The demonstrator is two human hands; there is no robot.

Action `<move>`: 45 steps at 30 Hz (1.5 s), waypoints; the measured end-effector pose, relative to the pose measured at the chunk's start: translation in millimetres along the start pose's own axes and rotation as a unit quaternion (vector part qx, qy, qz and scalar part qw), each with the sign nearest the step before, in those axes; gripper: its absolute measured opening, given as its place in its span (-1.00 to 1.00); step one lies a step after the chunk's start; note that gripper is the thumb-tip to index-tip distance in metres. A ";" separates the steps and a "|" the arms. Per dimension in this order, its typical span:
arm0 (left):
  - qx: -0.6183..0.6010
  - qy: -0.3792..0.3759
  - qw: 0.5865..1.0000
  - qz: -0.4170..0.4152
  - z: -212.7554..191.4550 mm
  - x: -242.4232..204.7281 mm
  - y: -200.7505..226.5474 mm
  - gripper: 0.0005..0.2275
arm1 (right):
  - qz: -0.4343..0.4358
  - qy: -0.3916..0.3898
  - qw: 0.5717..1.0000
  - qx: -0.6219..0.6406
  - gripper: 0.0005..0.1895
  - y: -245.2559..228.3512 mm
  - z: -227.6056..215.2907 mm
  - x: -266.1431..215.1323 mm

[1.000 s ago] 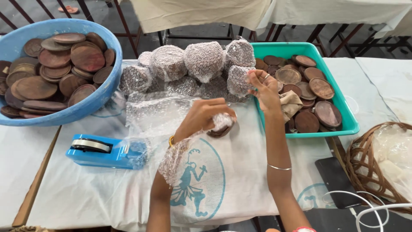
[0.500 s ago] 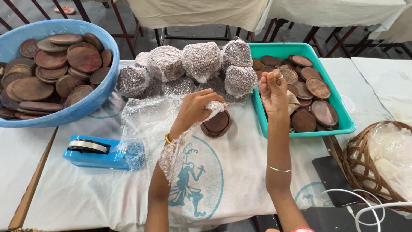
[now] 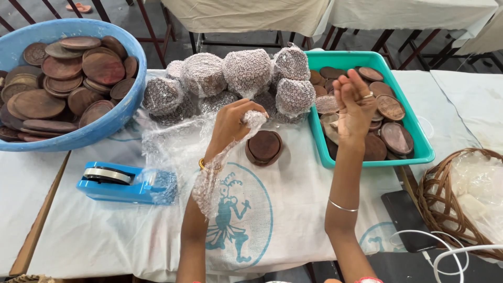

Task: The person wipes a round wooden coaster with a cloth, then wraps it in bubble wrap. They repeat this process for several coasters, stacking the wrapped items on the table.

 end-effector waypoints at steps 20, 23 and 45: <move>-0.120 0.080 0.979 -0.145 5.3 -5.6 -47.7 -0.76 | -0.117 0.380 0.741 -0.542 -0.56 -99.1 -127.8 2.2; -0.107 0.095 0.985 -0.097 0.6 -1.5 -35.6 -0.70 | -0.210 0.299 0.793 -0.487 -0.41 -97.3 -115.2 13.3; -0.110 0.168 0.975 -0.099 -14.8 -4.2 -29.4 -0.73 | -0.026 -0.252 0.822 -0.509 -0.57 98.5 69.8 -49.1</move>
Point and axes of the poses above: each hand's wrist, its own x-axis towards the middle knuckle, its own z-axis out of the palm, y = z × x, the point moved 7 cm from there along x, towards the middle knuckle, and after that the axes turned 11 degrees about y, right-handed, at the moved point
